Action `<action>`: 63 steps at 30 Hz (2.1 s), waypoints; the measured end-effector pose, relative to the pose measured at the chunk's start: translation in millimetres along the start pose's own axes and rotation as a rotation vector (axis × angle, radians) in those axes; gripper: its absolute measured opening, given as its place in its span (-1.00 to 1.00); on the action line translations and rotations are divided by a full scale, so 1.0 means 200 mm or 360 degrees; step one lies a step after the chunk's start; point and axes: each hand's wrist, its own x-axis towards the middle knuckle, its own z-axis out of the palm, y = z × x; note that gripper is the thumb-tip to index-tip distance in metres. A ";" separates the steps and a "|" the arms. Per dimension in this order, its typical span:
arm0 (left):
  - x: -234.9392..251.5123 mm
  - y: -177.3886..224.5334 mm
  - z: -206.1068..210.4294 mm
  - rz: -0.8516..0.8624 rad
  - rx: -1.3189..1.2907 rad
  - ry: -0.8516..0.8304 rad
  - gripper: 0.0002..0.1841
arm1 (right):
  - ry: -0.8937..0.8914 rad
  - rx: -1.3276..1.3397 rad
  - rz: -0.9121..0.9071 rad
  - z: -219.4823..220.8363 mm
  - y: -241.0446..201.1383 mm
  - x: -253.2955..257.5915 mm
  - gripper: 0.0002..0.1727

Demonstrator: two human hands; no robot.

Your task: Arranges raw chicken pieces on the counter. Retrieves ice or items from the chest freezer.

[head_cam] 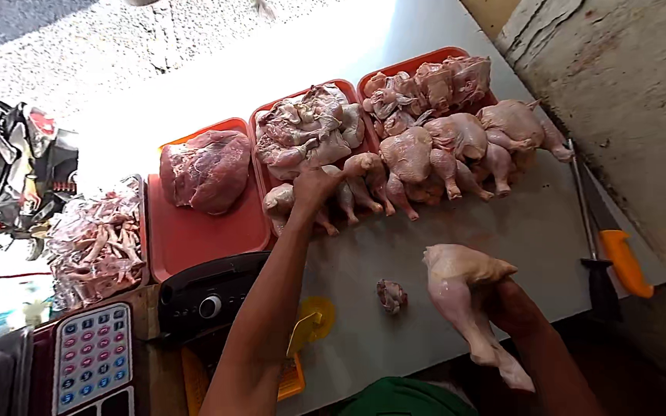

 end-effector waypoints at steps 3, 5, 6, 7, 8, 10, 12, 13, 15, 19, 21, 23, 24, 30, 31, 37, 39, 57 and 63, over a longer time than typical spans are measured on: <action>-0.03 -0.12 0.04 0.0084 -0.0149 0.0072 -0.09 | -0.0118 0.0513 0.0125 0.10 0.02 0.03 -0.85; -0.06 -0.15 0.05 0.0125 -0.0174 0.0099 -0.22 | -0.0090 0.0764 0.0075 0.12 0.07 0.07 -0.81; -0.06 -0.14 0.05 0.0121 -0.0165 0.0102 -0.25 | -0.0158 0.0860 0.0064 0.11 0.09 0.10 -0.81; -0.07 -0.13 0.05 0.0105 -0.0156 0.0084 -0.26 | -0.0256 0.0931 0.0087 0.09 0.10 0.11 -0.77; -0.06 -0.12 0.05 0.0097 -0.0150 0.0066 -0.28 | -0.0375 0.0995 0.0141 0.07 0.10 0.12 -0.72; -0.05 -0.11 0.06 0.0080 -0.0152 0.0053 -0.33 | -0.0536 0.1117 0.0262 0.03 0.10 0.13 -0.60; -0.04 -0.10 0.07 0.0067 -0.0163 0.0063 -0.38 | -0.0442 0.1085 0.0238 0.02 0.09 0.12 -0.62; -0.03 -0.10 0.08 0.0064 -0.0169 0.0064 -0.38 | -0.0332 0.1005 0.0173 0.03 0.07 0.11 -0.67; -0.03 -0.10 0.07 0.0076 -0.0161 0.0042 -0.36 | -0.0071 0.0789 -0.0004 0.07 0.03 0.08 -0.78; -0.18 -0.11 0.01 0.0166 -0.0234 0.0120 -0.29 | 0.0211 0.0009 -0.0294 0.07 -0.01 0.03 -0.73; -0.42 -0.12 -0.03 0.0332 -0.0451 0.0260 -0.40 | 0.0129 -0.0228 -0.0518 0.06 -0.02 0.02 -0.58; -0.68 -0.11 -0.06 0.0431 -0.0727 0.0152 -0.51 | -0.0061 -0.0311 -0.0682 0.06 -0.02 0.06 -0.26; -0.83 -0.11 -0.07 0.0432 -0.0882 -0.0003 -0.52 | -0.0138 -0.0401 -0.0736 0.08 -0.02 0.08 -0.30; -1.52 -0.21 0.07 0.0298 -0.1396 -0.0474 -0.17 | -0.0610 -0.0774 -0.0721 0.44 0.05 0.03 -0.48; -1.60 -0.26 0.09 0.0283 -0.1402 -0.0397 -0.12 | -0.0685 -0.0775 -0.0660 0.53 0.08 0.01 -0.48; -2.07 -0.57 0.06 -0.0051 -0.1377 0.0341 0.09 | -0.1220 -0.1071 -0.0401 1.11 0.22 -0.20 -0.43; -2.26 -0.66 -0.01 -0.0122 -0.1438 0.0506 0.11 | -0.1454 -0.1135 -0.0393 1.31 0.27 -0.34 -0.42; -3.72 -2.02 0.28 -0.0185 -0.3189 0.1636 -0.09 | -0.2074 -0.0102 0.0177 2.32 1.91 -1.90 -0.57; -3.81 -2.40 0.17 -0.0408 -0.2886 0.1836 -0.25 | -0.2201 -0.0233 0.0205 2.63 2.27 -2.08 -0.65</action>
